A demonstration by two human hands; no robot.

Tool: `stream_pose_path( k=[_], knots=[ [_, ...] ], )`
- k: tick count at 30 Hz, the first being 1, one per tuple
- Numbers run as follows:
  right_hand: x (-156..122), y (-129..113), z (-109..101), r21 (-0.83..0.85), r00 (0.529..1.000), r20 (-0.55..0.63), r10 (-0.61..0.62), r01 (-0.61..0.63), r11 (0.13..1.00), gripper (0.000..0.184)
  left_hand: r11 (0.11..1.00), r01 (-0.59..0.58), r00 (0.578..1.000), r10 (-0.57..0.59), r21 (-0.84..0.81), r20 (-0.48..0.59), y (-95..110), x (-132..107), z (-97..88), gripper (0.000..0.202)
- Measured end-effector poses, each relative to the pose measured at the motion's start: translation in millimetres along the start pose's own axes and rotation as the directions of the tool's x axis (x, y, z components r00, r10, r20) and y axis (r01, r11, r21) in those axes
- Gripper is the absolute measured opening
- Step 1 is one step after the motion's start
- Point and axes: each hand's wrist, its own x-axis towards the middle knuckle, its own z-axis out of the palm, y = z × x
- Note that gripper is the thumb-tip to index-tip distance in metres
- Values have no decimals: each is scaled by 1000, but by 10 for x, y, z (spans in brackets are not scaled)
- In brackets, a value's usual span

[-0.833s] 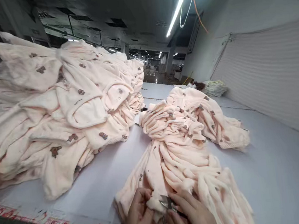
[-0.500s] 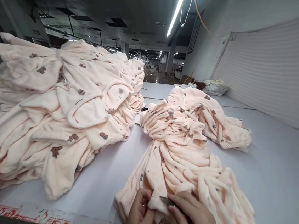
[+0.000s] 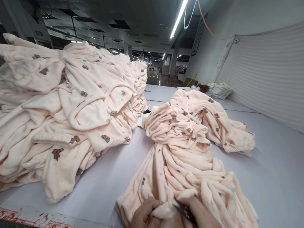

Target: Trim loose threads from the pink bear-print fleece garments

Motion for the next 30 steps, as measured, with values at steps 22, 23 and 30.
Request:
stream_pose_path(
  k=[22,23,30],
  knots=[
    [196,22,-217,70,989,88,-122,116,991,21,960,272,923,-242,-64,299,191,115,16,55],
    [216,29,-218,122,995,85,-57,46,992,24,981,173,952,-189,86,241,166,109,-5,44],
    [104,33,-178,255,956,267,120,-190,948,11,438,-472,808,563,765,177,63,38,-131,30]
  ],
)
